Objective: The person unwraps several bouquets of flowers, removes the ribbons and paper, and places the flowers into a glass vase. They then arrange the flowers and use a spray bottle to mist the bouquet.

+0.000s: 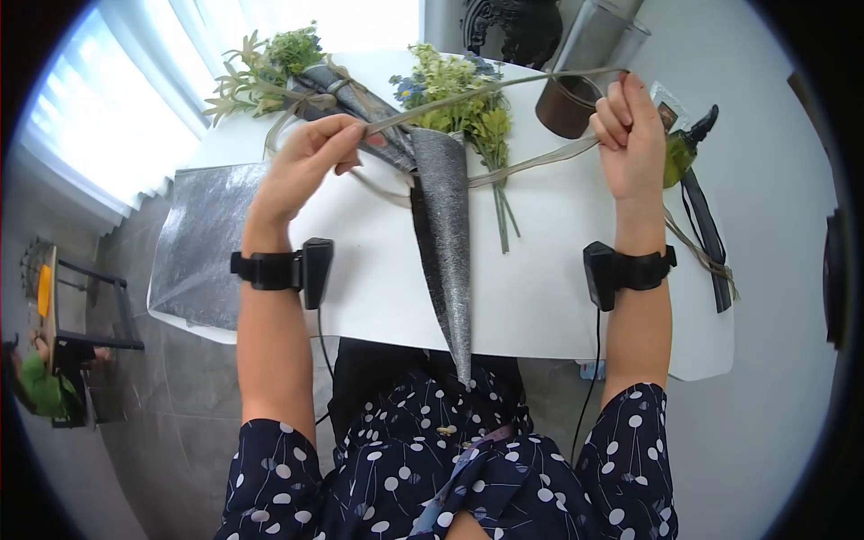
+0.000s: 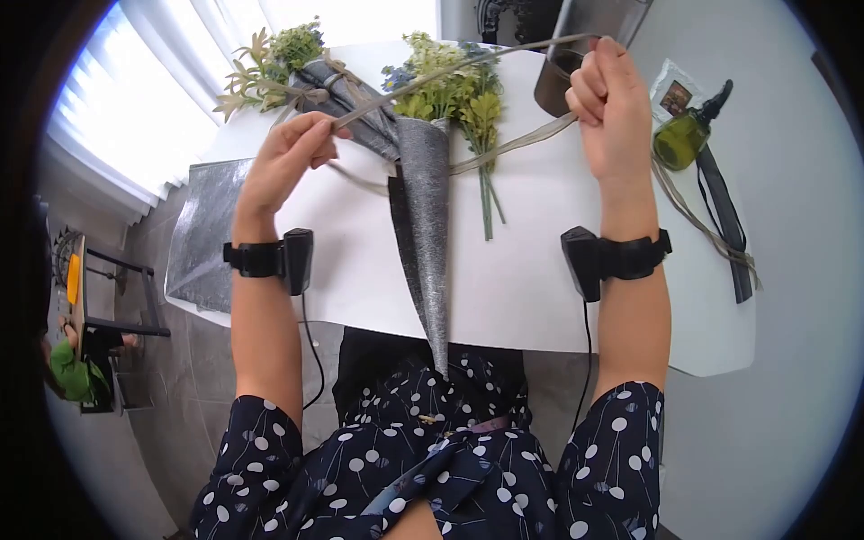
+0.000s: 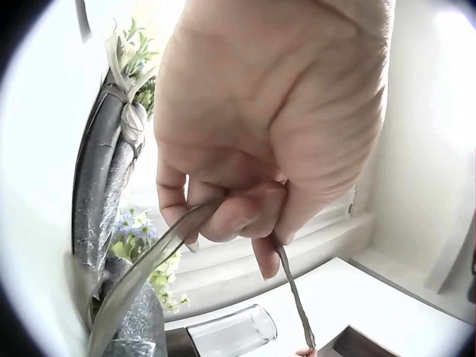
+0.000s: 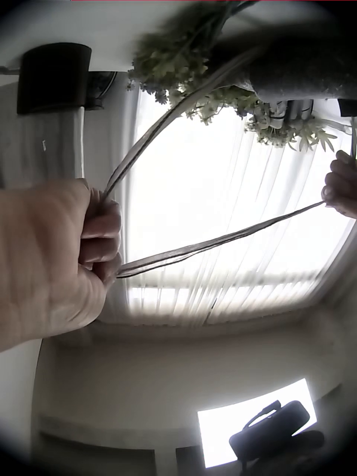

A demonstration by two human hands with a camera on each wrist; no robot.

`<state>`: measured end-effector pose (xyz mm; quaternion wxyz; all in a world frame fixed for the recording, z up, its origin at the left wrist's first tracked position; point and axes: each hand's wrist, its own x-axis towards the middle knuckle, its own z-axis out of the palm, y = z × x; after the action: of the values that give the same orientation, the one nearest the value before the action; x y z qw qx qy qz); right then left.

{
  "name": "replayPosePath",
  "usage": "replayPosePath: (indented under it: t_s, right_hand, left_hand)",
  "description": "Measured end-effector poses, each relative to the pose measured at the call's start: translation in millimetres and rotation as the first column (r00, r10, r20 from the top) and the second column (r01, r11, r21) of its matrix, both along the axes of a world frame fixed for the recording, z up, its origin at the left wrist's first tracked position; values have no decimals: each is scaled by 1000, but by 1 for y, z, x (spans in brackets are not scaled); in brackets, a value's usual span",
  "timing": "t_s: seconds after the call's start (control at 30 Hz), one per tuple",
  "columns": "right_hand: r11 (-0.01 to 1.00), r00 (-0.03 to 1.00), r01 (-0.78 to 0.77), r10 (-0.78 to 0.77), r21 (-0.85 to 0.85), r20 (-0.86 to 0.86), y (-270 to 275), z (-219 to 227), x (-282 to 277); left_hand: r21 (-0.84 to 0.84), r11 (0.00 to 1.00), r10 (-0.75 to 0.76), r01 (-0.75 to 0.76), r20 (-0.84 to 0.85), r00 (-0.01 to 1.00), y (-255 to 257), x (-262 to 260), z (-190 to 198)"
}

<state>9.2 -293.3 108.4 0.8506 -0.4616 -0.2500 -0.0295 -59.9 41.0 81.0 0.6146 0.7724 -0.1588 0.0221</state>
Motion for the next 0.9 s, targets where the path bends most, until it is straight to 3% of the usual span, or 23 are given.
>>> replayPosePath:
  t_s: [0.13, 0.23, 0.3, 0.33, 0.37, 0.4, 0.43, 0.47, 0.5, 0.57, 0.6, 0.63, 0.67, 0.7, 0.73, 0.77, 0.8, 0.83, 0.87, 0.9]
  right_hand:
    - [989, 993, 111, -106, -103, 55, -50, 41, -13]
    - [952, 979, 201, -190, -232, 72, -100, 63, -27]
    - [768, 975, 220, -181, -602, 126, -128, 74, -41]
    - [653, 961, 267, -230, -709, 150, -138, 77, -51]
    - [644, 953, 292, -259, -707, 158, -152, 79, -57]
    - [485, 941, 303, -290, -820, 176, -170, 82, -63]
    - [307, 929, 293, -317, -905, 193, -185, 85, -70]
    - [211, 892, 333, -385, -919, 235, -197, 87, -79]
    - [197, 878, 345, -414, -918, 241, -211, 90, -88]
    - [-21, 801, 363, -504, -932, 323, -241, 95, -104]
    - [-34, 784, 364, -529, -931, 326, -257, 96, -109]
    - [-148, 725, 440, -524, -886, 448, -275, 96, -113]
    - [-260, 660, 504, -499, -824, 561, -290, 96, -118]
    - [-264, 645, 511, -511, -818, 568, -304, 93, -125]
    - [-384, 581, 509, -508, -771, 636, -313, 97, -129]
    - [-493, 519, 499, -488, -712, 702, -321, 99, -130]
    - [-493, 519, 506, -481, -708, 706, -330, 100, -131]
    - [-572, 480, 511, -430, -642, 765, -338, 100, -132]
    - [-642, 439, 515, -372, -568, 818, -342, 99, -131]
    - [-638, 439, 526, -362, -562, 822, -340, 97, -129]
  left_hand:
    - [99, 995, -17, 16, 10, 1000, 18, -11, 34]
    - [277, 960, -31, 36, -21, 999, 22, -17, 65]
    - [410, 911, -62, 32, 59, 996, 21, -12, 80]
    - [555, 830, -77, -56, 214, 974, 16, -8, 88]
    - [663, 729, -117, -169, 364, 924, 9, -3, 95]
    - [724, 608, -82, -327, 467, 881, 3, 0, 98]
    - [750, 486, -172, -449, 586, 792, -3, 6, 102]
    - [750, 510, -83, -420, 529, 845, -11, 10, 106]
    - [750, 537, 3, -386, 456, 890, -20, 16, 108]
    - [749, 544, 32, -378, 432, 901, -39, 29, 109]
    - [752, 536, 92, -384, 400, 912, -49, 36, 109]
    - [750, 548, 66, -371, 403, 913, -60, 45, 107]
    - [718, 554, -100, -421, 559, 823, -71, 54, 102]
    - [674, 564, -254, -477, 691, 676, -84, 60, 97]
    - [652, 560, -349, -511, 745, 568, -103, 67, 97]
    - [641, 542, -405, -543, 765, 500, -124, 71, 97]
    - [593, 571, -470, -568, 803, 366, -148, 74, 98]
    - [554, 606, -503, -570, 823, 265, -173, 78, 99]
    - [534, 596, -537, -599, 820, 196, -195, 84, 96]
    - [506, 595, -544, -624, 826, 150, -220, 86, 93]
